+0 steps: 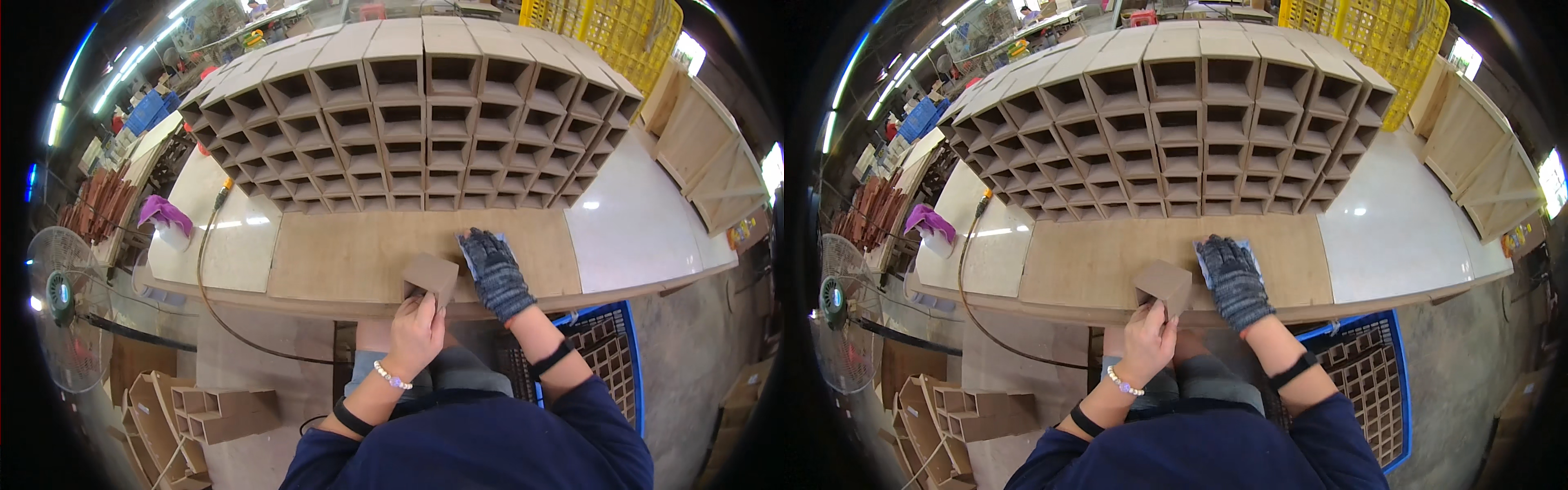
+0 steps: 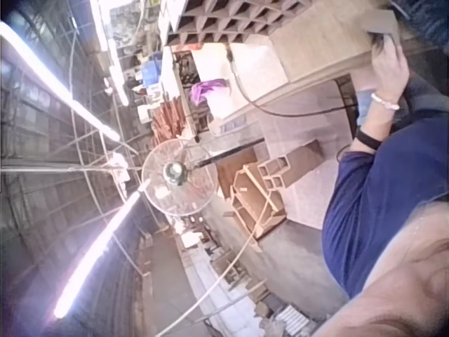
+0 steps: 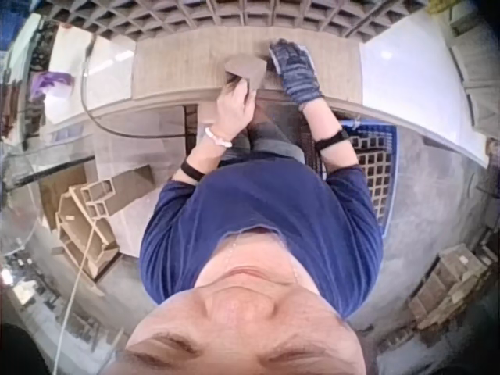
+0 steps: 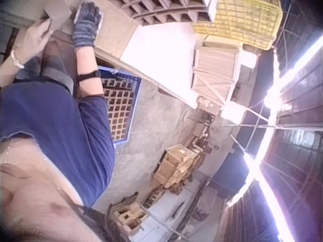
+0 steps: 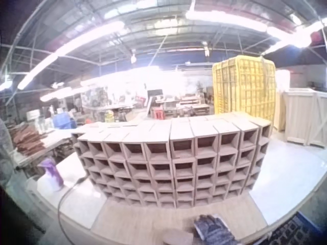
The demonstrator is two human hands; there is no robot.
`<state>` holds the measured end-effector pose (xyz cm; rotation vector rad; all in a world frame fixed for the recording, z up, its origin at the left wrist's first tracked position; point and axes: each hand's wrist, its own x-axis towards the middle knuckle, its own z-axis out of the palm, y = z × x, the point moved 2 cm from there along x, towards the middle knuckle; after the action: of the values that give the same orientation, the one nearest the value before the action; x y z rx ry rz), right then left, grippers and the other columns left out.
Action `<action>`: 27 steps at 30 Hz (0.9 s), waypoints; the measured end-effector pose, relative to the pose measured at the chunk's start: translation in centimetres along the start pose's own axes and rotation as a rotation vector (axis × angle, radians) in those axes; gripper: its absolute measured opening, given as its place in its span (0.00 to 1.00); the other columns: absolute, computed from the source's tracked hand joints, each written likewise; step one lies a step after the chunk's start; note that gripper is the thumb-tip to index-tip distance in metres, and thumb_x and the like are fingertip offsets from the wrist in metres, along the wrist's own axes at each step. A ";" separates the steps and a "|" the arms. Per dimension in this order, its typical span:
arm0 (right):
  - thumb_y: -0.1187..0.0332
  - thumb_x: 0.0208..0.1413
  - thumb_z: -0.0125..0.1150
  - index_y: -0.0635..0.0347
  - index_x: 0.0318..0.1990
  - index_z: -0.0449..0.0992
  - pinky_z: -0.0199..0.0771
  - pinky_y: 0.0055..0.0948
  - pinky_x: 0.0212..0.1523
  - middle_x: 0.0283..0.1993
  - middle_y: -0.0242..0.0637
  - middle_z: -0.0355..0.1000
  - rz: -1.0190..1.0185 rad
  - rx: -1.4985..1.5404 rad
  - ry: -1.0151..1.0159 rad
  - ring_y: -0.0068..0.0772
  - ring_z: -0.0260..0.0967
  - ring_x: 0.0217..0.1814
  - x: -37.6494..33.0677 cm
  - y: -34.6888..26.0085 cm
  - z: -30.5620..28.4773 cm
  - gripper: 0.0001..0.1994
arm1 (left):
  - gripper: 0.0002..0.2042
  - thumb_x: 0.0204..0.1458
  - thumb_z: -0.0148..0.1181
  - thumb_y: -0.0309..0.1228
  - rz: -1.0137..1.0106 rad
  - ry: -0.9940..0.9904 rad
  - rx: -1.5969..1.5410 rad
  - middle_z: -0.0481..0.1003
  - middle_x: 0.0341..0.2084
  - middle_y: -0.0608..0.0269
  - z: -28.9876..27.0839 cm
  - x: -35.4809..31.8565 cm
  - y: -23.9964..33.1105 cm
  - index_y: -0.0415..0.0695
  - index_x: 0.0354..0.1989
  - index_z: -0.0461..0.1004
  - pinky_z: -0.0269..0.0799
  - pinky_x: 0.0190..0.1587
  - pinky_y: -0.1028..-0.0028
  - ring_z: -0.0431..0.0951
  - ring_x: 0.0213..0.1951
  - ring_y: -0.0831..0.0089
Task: The person is sanding individual wooden blocks using sandpaper and then placing them into a larger wooden grid structure.
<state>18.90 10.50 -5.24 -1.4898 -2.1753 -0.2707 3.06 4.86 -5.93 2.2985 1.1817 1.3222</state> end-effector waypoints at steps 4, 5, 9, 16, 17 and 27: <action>0.69 0.48 0.46 0.62 0.48 0.66 0.55 0.38 0.57 0.47 0.47 0.66 -0.176 0.249 -0.103 0.41 0.62 0.53 0.2 -4.4 -2.5 0.17 | 0.13 0.40 0.54 0.21 -0.006 0.002 -0.008 0.70 0.20 0.48 0.0 -0.4 -0.2 0.31 0.37 0.66 0.68 0.39 0.62 0.72 0.27 0.53; 0.69 0.48 0.46 0.62 0.48 0.66 0.55 0.38 0.57 0.47 0.47 0.66 -0.170 0.246 -0.103 0.41 0.62 0.53 -0.2 -4.1 -1.6 0.17 | 0.13 0.40 0.54 0.21 -0.003 -0.002 -0.013 0.70 0.20 0.48 0.0 -0.2 -0.2 0.31 0.37 0.66 0.68 0.39 0.62 0.72 0.27 0.53; 0.72 0.50 0.45 0.65 0.51 0.63 0.53 0.41 0.58 0.50 0.49 0.63 -0.012 0.199 -0.156 0.44 0.60 0.54 0.1 -0.7 0.4 0.19 | 0.13 0.40 0.55 0.20 0.010 0.029 -0.050 0.70 0.20 0.49 -0.1 -0.2 -0.2 0.31 0.36 0.66 0.68 0.39 0.63 0.72 0.27 0.53; 0.70 0.49 0.47 0.60 0.51 0.65 0.54 0.39 0.57 0.50 0.45 0.65 -0.190 0.118 -0.087 0.42 0.60 0.54 -0.3 -4.6 -3.0 0.19 | 0.13 0.39 0.55 0.20 -0.029 0.002 -0.070 0.70 0.20 0.49 -0.2 -0.3 -0.4 0.32 0.36 0.67 0.69 0.37 0.63 0.72 0.26 0.53; 0.71 0.49 0.47 0.61 0.52 0.64 0.51 0.40 0.59 0.51 0.45 0.64 -0.248 0.215 -0.093 0.42 0.59 0.56 -0.6 -5.2 -2.9 0.20 | 0.13 0.39 0.55 0.20 -0.029 0.001 -0.069 0.70 0.20 0.49 -0.3 -0.3 -0.6 0.32 0.36 0.67 0.69 0.37 0.63 0.72 0.26 0.53; 0.83 0.40 0.44 0.60 0.58 0.57 0.49 0.38 0.62 0.58 0.45 0.57 0.068 0.159 -0.043 0.43 0.55 0.59 -1.1 2.3 0.5 0.31 | 0.08 0.50 0.52 0.29 -0.626 0.042 -0.691 0.74 0.26 0.61 -1.3 -1.2 -2.4 0.35 0.32 0.70 0.66 0.35 0.75 0.73 0.29 0.75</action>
<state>21.18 10.67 -6.51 -1.4883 -2.1208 -0.0421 0.36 5.30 -7.27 1.2876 1.0897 1.2558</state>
